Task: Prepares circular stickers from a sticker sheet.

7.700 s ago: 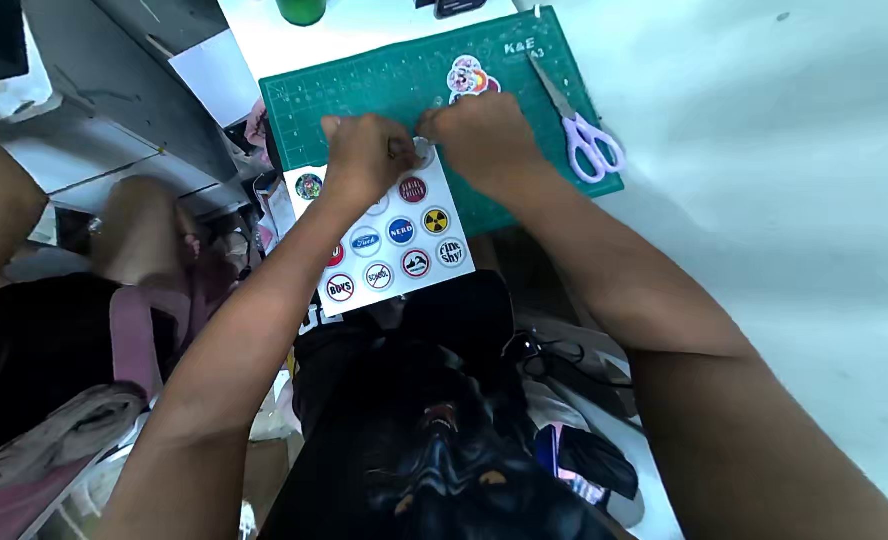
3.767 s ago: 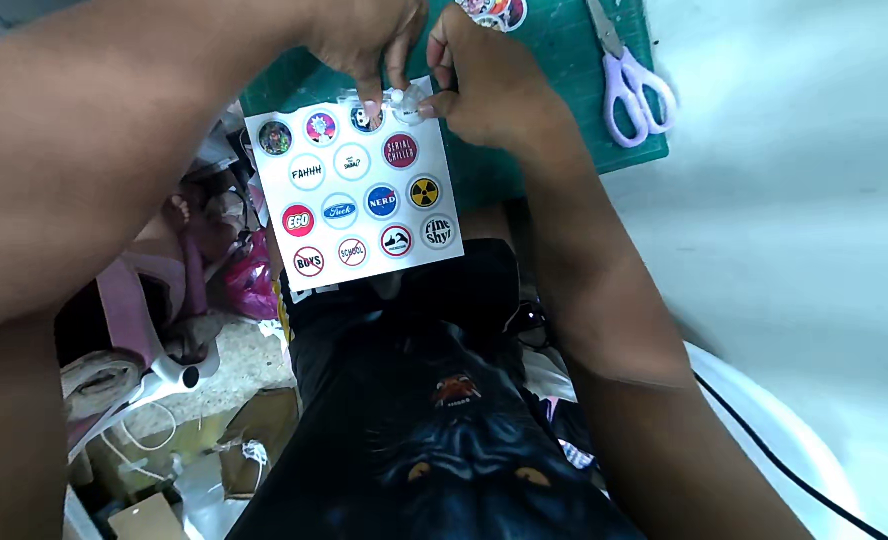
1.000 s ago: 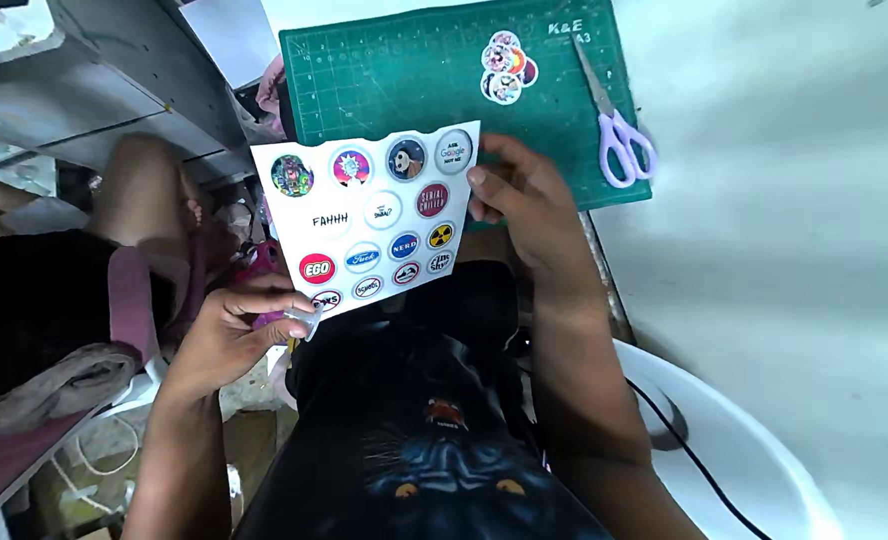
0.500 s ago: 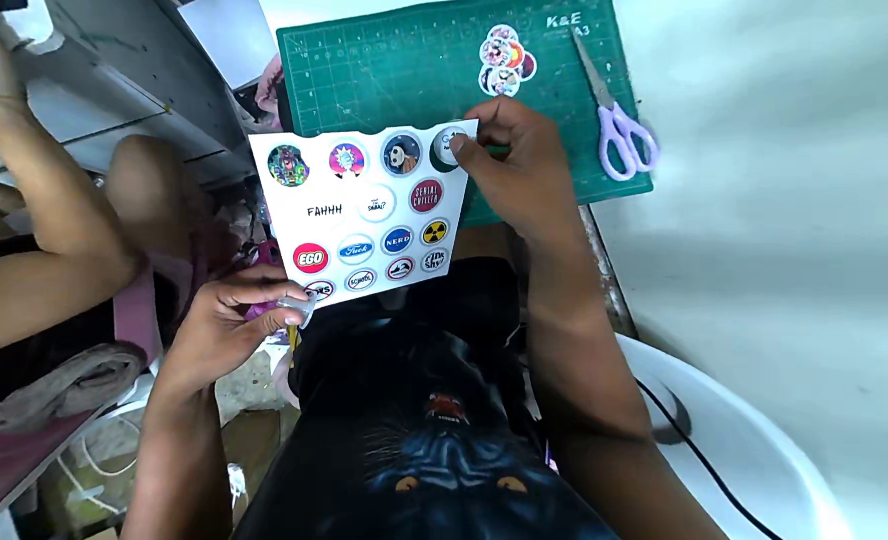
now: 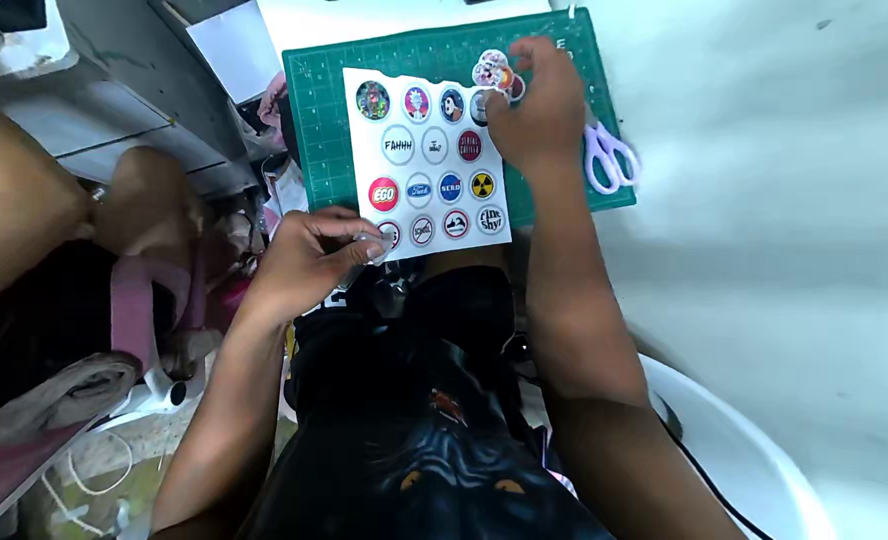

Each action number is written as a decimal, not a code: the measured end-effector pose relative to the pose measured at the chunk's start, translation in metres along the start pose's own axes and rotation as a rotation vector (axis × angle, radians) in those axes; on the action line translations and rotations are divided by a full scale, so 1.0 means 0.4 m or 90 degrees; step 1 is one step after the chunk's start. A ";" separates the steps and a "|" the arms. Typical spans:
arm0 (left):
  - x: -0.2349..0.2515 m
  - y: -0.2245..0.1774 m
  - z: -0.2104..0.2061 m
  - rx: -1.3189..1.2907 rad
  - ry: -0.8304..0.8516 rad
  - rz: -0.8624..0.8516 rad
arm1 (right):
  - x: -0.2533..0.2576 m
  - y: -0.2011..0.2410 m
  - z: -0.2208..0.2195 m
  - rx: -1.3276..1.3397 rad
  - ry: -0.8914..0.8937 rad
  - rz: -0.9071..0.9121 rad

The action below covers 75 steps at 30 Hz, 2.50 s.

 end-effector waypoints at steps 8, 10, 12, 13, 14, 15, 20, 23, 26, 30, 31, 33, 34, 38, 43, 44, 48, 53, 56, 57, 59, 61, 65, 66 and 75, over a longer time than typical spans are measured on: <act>-0.053 0.033 0.057 -0.018 -0.005 0.020 | -0.026 -0.047 0.009 0.013 0.011 0.086; -0.077 0.051 0.088 -0.003 -0.033 0.043 | -0.039 -0.041 -0.011 -0.024 0.032 0.138; -0.096 0.065 0.113 0.016 -0.061 0.063 | -0.055 -0.037 -0.031 -0.062 0.027 0.184; -0.103 0.070 0.122 0.018 -0.072 0.068 | -0.063 -0.038 -0.038 -0.083 0.019 0.198; -0.107 0.073 0.128 0.018 -0.081 0.072 | -0.069 -0.041 -0.043 -0.101 0.010 0.206; -0.111 0.075 0.131 0.015 -0.086 0.076 | -0.072 -0.045 -0.046 -0.116 -0.001 0.209; -0.110 0.072 0.113 -0.006 -0.071 0.081 | -0.071 -0.076 -0.038 -0.139 -0.024 0.188; -0.099 0.064 0.094 -0.015 -0.054 0.076 | -0.095 -0.050 -0.023 -0.098 -0.018 0.191; -0.090 0.059 0.093 0.005 -0.049 0.077 | -0.164 0.018 -0.026 -0.019 0.031 0.251; -0.079 0.044 0.124 0.137 -0.064 0.048 | -0.243 0.025 -0.079 -0.052 0.101 0.286; -0.073 0.035 0.134 0.170 -0.068 0.029 | -0.251 0.018 -0.083 -0.056 0.106 0.288; -0.058 0.002 0.147 0.207 -0.071 -0.001 | -0.264 0.015 -0.075 -0.048 0.125 0.301; -0.049 -0.018 0.147 0.208 -0.069 -0.017 | -0.278 0.021 -0.062 -0.031 0.141 0.314; 0.025 -0.074 0.116 0.272 -0.073 -0.117 | -0.300 0.031 -0.037 -0.013 0.172 0.358; 0.156 -0.066 0.006 0.453 -0.036 -0.209 | -0.272 0.007 -0.048 0.036 0.162 0.313; 0.182 -0.057 -0.016 0.474 -0.020 -0.208 | -0.267 0.002 -0.047 0.046 0.160 0.300; 0.272 -0.027 -0.083 0.528 -0.002 -0.141 | -0.251 -0.003 -0.045 0.088 0.150 0.273; 0.315 0.008 -0.127 0.589 -0.022 -0.040 | -0.229 -0.013 -0.059 0.109 0.142 0.236; 0.315 0.014 -0.138 0.589 -0.025 -0.028 | -0.226 -0.014 -0.063 0.103 0.140 0.223; 0.313 0.014 -0.141 0.574 -0.024 -0.040 | -0.226 -0.014 -0.064 0.103 0.139 0.220; 0.304 0.015 -0.138 0.524 -0.018 -0.068 | -0.224 -0.012 -0.065 0.109 0.138 0.207; 0.287 0.010 -0.123 0.466 -0.022 -0.100 | -0.215 -0.004 -0.064 0.108 0.134 0.187; 0.225 0.020 -0.053 0.367 -0.108 -0.110 | -0.186 0.034 -0.071 0.075 0.105 0.184; 0.210 0.031 -0.033 0.356 -0.141 -0.111 | -0.179 0.047 -0.076 0.068 0.098 0.192; 0.143 0.128 0.055 0.425 -0.285 -0.045 | -0.167 0.124 -0.115 0.060 0.047 0.131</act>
Point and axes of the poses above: each hand's wrist, its own x-axis towards the middle knuckle, its own z-axis out of the back of the hand, y = z × x, the point moved 7 cm from there along x, towards the middle knuckle, and after that the axes turned 13 degrees about -y, right-handed, at the moved point
